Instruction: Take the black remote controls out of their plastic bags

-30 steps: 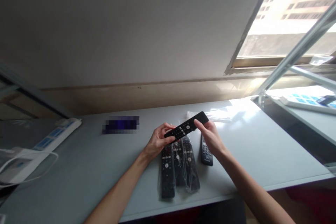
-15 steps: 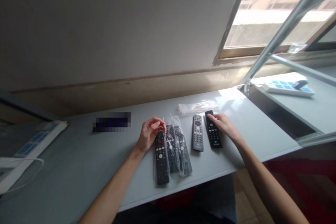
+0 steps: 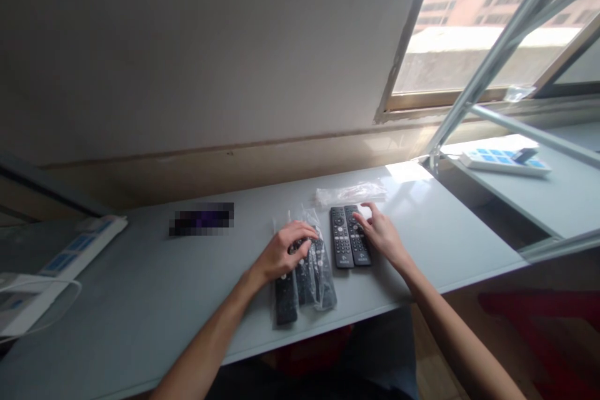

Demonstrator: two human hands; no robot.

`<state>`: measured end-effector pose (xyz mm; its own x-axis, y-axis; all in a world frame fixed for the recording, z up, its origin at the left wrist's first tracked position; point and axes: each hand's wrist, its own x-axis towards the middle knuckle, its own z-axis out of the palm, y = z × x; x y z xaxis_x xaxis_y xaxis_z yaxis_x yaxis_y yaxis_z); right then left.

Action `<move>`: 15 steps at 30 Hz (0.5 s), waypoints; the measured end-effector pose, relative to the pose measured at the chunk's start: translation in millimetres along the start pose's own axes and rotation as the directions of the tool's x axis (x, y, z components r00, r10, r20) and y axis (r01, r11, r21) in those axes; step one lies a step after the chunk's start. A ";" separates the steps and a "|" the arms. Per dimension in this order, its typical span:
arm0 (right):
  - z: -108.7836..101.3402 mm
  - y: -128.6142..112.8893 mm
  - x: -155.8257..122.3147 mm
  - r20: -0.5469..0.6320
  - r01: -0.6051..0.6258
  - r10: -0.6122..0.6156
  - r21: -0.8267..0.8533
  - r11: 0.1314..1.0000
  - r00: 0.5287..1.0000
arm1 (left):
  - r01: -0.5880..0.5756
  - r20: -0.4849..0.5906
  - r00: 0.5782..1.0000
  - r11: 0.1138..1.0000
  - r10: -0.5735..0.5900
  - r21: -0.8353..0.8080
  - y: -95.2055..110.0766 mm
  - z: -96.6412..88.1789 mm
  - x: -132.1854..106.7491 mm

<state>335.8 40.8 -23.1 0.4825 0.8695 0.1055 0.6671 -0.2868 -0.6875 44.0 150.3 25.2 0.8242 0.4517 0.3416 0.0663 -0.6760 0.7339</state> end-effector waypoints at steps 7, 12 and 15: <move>0.0 -5.5 -31.7 0.072 0.129 -0.140 0.145 0.981 0.988 | -0.221 0.327 0.940 0.905 0.099 0.363 43.1 18.7 -5.1; 5.8 -1.5 -42.4 0.053 0.244 -0.251 0.115 0.963 0.966 | -0.160 0.303 0.953 0.850 0.001 0.502 38.0 27.6 -13.9; 20.2 -1.3 -43.9 0.003 0.272 -0.273 0.076 0.959 0.962 | -0.152 0.312 0.949 0.813 -0.038 0.561 25.3 36.7 -10.2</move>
<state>302.3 11.1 -41.4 0.2805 0.9159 0.2871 0.7278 -0.0079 -0.6858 57.9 107.2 18.7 0.9554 0.2727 0.1129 0.2444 -0.9454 0.2154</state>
